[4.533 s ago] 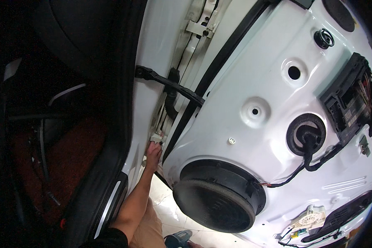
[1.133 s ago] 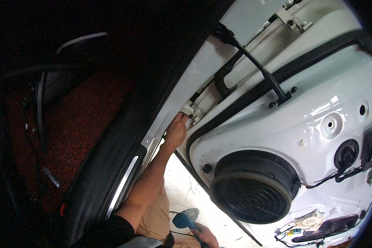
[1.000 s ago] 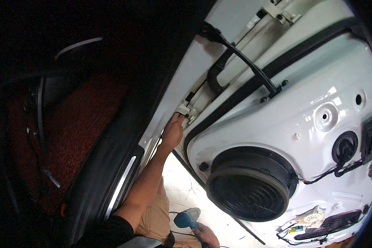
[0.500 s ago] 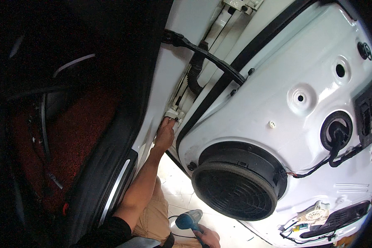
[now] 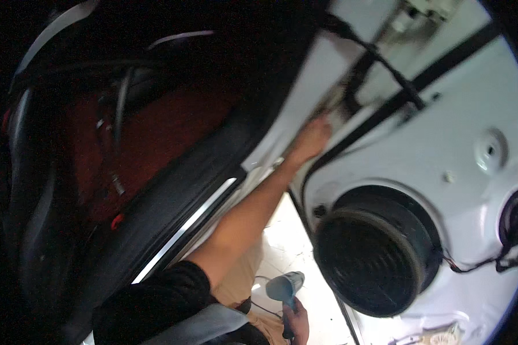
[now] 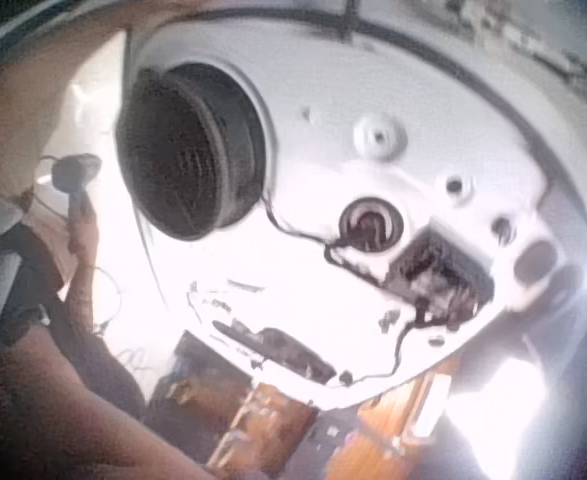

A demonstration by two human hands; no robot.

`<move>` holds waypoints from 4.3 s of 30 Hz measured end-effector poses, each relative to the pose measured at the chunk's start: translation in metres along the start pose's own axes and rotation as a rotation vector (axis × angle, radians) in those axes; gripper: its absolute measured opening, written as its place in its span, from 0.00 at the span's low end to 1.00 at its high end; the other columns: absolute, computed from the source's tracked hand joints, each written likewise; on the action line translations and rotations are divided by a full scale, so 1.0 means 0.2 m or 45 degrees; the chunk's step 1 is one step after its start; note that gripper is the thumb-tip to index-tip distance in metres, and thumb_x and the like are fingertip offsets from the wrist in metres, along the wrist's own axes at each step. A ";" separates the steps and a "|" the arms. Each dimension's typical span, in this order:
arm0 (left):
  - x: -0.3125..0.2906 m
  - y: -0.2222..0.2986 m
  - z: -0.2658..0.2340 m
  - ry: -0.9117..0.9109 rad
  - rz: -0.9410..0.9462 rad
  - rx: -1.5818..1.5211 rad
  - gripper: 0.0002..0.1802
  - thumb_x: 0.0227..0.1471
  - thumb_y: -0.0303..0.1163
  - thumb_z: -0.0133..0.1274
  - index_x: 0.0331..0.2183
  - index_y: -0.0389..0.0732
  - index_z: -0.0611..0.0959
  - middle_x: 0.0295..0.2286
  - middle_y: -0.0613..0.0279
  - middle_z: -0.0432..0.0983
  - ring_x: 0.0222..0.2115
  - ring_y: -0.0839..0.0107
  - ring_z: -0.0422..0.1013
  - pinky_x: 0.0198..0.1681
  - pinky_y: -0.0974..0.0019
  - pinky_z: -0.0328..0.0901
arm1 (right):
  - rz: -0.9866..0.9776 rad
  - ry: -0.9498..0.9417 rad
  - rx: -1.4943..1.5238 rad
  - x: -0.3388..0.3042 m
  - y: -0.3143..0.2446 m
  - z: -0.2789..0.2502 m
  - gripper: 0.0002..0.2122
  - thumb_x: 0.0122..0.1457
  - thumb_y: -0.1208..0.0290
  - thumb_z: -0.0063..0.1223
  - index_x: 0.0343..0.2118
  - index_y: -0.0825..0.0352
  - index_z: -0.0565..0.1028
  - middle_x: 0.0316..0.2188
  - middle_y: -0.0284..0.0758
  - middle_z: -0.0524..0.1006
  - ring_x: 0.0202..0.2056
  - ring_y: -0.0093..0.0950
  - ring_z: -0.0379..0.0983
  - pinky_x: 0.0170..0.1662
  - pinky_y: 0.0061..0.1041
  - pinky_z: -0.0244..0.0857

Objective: The person uses a power drill to remove fasteners from the interior side of a car door, then kneels to clean the exterior trim with a cloth and spray. They proceed to apply a clear protective film to the car's side trim, smoothing it with their hands.

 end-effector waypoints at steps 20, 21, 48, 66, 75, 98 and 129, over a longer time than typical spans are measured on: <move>-0.09 0.05 -0.17 0.304 -0.325 -0.674 0.27 0.43 0.22 0.41 0.49 0.28 0.72 0.42 0.35 0.71 0.43 0.43 0.69 0.50 0.52 0.62 | 0.054 0.131 -0.269 0.02 0.09 -0.12 0.25 0.53 0.58 0.56 0.53 0.64 0.70 0.27 0.36 0.79 0.24 0.24 0.76 0.28 0.23 0.67; -0.09 0.04 -0.17 0.298 -0.299 -0.666 0.28 0.43 0.22 0.41 0.50 0.28 0.71 0.43 0.36 0.71 0.44 0.44 0.69 0.51 0.54 0.62 | 0.047 0.122 -0.276 0.02 0.08 -0.11 0.26 0.53 0.58 0.56 0.53 0.64 0.70 0.28 0.36 0.79 0.24 0.25 0.76 0.29 0.24 0.67; -1.21 -0.05 -1.02 0.384 -0.606 0.024 0.16 0.52 0.25 0.45 0.44 0.34 0.78 0.42 0.48 0.74 0.47 0.52 0.67 0.53 0.53 0.58 | -1.139 -0.089 -0.541 -0.20 -1.35 0.45 0.31 0.50 0.66 0.61 0.56 0.69 0.62 0.43 0.50 0.72 0.38 0.49 0.74 0.43 0.36 0.67; -1.21 -0.05 -0.99 0.241 -0.605 0.058 0.20 0.43 0.27 0.52 0.43 0.39 0.79 0.39 0.54 0.76 0.45 0.55 0.68 0.50 0.53 0.57 | -1.231 0.176 -0.675 0.02 -1.65 0.49 0.32 0.48 0.67 0.64 0.53 0.74 0.61 0.38 0.50 0.73 0.36 0.48 0.74 0.36 0.37 0.69; -1.19 -0.05 -0.97 0.221 -0.589 0.099 0.21 0.42 0.27 0.51 0.42 0.39 0.79 0.39 0.56 0.76 0.44 0.56 0.68 0.49 0.53 0.57 | -1.258 0.132 -0.663 0.06 -1.72 0.51 0.34 0.49 0.64 0.63 0.56 0.72 0.59 0.36 0.49 0.72 0.35 0.49 0.74 0.35 0.37 0.69; -1.16 -0.04 -0.94 0.189 -0.616 0.184 0.21 0.42 0.29 0.50 0.43 0.41 0.79 0.39 0.57 0.76 0.44 0.57 0.68 0.48 0.55 0.56 | -1.104 0.116 -0.560 0.13 -1.70 0.46 0.33 0.47 0.69 0.64 0.54 0.76 0.61 0.44 0.54 0.72 0.43 0.46 0.74 0.45 0.33 0.68; -1.19 -0.06 -0.94 0.165 -0.572 0.062 0.20 0.46 0.31 0.54 0.44 0.41 0.78 0.40 0.59 0.76 0.46 0.59 0.68 0.50 0.53 0.55 | -1.287 0.310 -0.679 0.08 -1.73 0.49 0.34 0.43 0.76 0.65 0.54 0.73 0.61 0.40 0.47 0.73 0.38 0.42 0.75 0.41 0.31 0.68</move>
Point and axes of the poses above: each hand's wrist, its own x-axis towards the middle knuckle, its own z-axis out of the palm, y = z × x, the point moved 8 cm from there along x, towards the middle knuckle
